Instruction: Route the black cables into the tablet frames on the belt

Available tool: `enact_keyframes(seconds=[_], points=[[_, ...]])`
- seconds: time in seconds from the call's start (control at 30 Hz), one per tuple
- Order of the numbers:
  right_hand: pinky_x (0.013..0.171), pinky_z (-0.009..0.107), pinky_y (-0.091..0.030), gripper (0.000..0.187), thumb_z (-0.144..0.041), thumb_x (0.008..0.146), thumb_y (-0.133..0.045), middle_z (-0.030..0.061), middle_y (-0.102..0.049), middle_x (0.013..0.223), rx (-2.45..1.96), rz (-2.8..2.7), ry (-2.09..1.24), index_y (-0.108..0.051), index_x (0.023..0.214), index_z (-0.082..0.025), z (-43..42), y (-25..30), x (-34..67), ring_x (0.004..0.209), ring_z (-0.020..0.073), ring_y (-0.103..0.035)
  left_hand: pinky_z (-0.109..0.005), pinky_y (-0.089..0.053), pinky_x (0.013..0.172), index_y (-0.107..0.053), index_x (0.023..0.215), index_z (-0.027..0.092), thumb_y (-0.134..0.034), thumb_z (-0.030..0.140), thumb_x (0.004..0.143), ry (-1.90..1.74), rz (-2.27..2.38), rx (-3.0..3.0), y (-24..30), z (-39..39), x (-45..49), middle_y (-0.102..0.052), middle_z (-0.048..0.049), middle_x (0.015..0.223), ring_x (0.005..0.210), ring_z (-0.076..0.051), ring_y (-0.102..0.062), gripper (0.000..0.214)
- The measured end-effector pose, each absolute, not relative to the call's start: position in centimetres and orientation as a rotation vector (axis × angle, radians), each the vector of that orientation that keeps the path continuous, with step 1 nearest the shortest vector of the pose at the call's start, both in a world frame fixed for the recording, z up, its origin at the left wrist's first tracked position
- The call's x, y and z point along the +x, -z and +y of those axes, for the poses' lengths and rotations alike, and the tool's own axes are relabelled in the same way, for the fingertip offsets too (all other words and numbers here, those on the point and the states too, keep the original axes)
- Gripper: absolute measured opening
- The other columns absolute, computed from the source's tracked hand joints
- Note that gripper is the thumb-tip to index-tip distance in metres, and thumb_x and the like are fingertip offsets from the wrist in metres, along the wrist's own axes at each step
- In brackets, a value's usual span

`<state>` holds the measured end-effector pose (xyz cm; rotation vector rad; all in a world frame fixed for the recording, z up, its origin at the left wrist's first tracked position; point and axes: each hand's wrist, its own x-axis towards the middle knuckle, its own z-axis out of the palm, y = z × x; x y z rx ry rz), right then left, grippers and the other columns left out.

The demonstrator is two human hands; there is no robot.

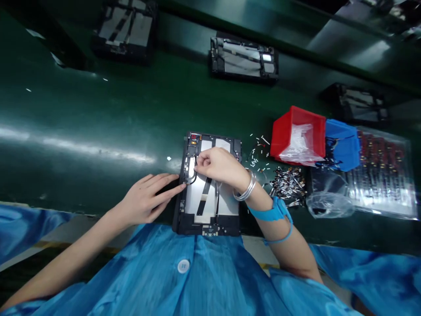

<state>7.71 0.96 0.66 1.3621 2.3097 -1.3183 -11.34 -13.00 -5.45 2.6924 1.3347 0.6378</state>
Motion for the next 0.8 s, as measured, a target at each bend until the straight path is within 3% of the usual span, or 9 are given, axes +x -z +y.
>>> enact_keyframes(seconds=[0.47,0.8], points=[[0.053,0.025,-0.03,0.015,-0.018,0.073,-0.06,-0.0067,-0.047,0.045,1.447,2.319,1.195,-0.056,0.058,-0.018,0.87,-0.45,7.48,0.046,0.007,-0.041,-0.034,-0.049,0.076,-0.057,0.126,0.014,-0.044,0.009,0.088,-0.585,1.432,2.763,5.73,-13.15,-10.99,-0.065,-0.0137,0.121,0.105,-0.025,-0.062,0.04],[0.053,0.024,-0.036,0.008,-0.017,0.072,-0.062,-0.0056,-0.053,0.046,1.514,2.352,1.372,-0.062,0.064,-0.017,1.11,0.12,8.32,0.046,0.0076,-0.047,-0.036,-0.048,0.074,-0.061,0.118,0.015,-0.047,0.006,0.082,-0.536,1.42,2.785,5.38,-12.78,-10.86,-0.064,-0.0158,0.123,0.105,-0.028,-0.063,0.039]])
